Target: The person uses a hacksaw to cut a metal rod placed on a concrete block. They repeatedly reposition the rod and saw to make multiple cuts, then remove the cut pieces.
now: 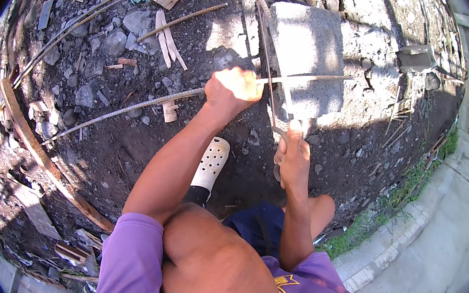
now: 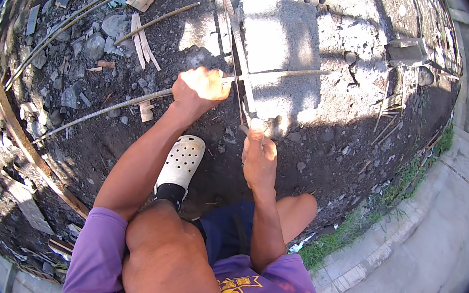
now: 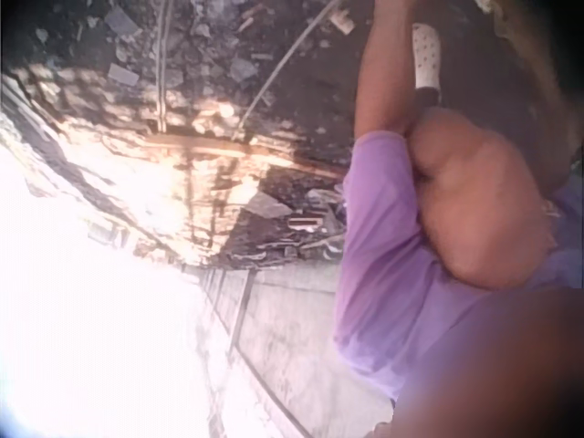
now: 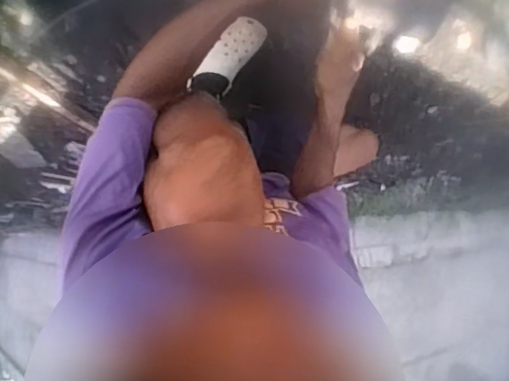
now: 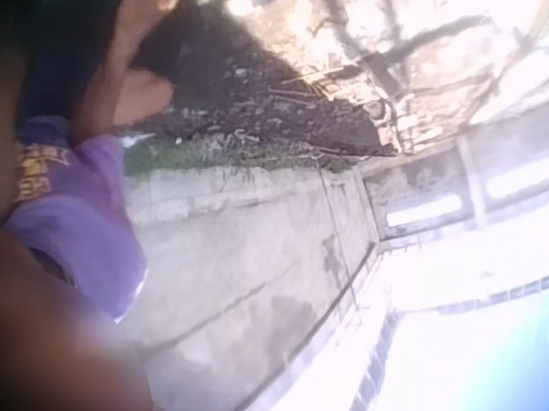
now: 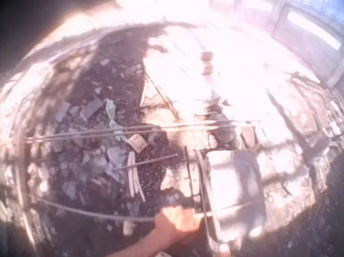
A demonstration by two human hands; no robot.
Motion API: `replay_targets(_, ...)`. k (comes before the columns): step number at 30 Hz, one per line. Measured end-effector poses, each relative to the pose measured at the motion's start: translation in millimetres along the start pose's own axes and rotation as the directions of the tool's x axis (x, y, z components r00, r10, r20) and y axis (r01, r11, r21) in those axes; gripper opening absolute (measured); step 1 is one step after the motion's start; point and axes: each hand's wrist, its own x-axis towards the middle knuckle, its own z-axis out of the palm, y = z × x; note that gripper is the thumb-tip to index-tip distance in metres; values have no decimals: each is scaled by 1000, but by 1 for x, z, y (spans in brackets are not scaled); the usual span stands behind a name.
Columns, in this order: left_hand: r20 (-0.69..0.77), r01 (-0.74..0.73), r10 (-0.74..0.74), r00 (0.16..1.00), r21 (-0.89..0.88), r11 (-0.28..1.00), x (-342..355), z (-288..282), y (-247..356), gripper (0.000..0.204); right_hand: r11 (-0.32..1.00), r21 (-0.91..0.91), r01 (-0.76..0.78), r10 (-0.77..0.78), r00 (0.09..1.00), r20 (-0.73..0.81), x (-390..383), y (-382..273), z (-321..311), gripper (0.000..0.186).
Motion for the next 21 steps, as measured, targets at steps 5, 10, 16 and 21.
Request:
replay_targets(5,-139,-199,208,968,74,977,2,-8,-2,19,976,-219,-12,-4,997,-73,8,21,5,67)
replay_targets(10,-164,-233,250,954,113,966,2,-9,-3,17,947,-315,-57,17,992,-127,-69,42,-11,64)
replay_targets(16,-83,-88,88,993,-7,996,-2,-7,3,13,864,-472,-173,104,980,-169,-97,6,-7,60)
replay_targets(21,-62,-69,70,996,27,997,2,-8,1,14,880,-417,227,-270,962,-46,18,3,22,62)
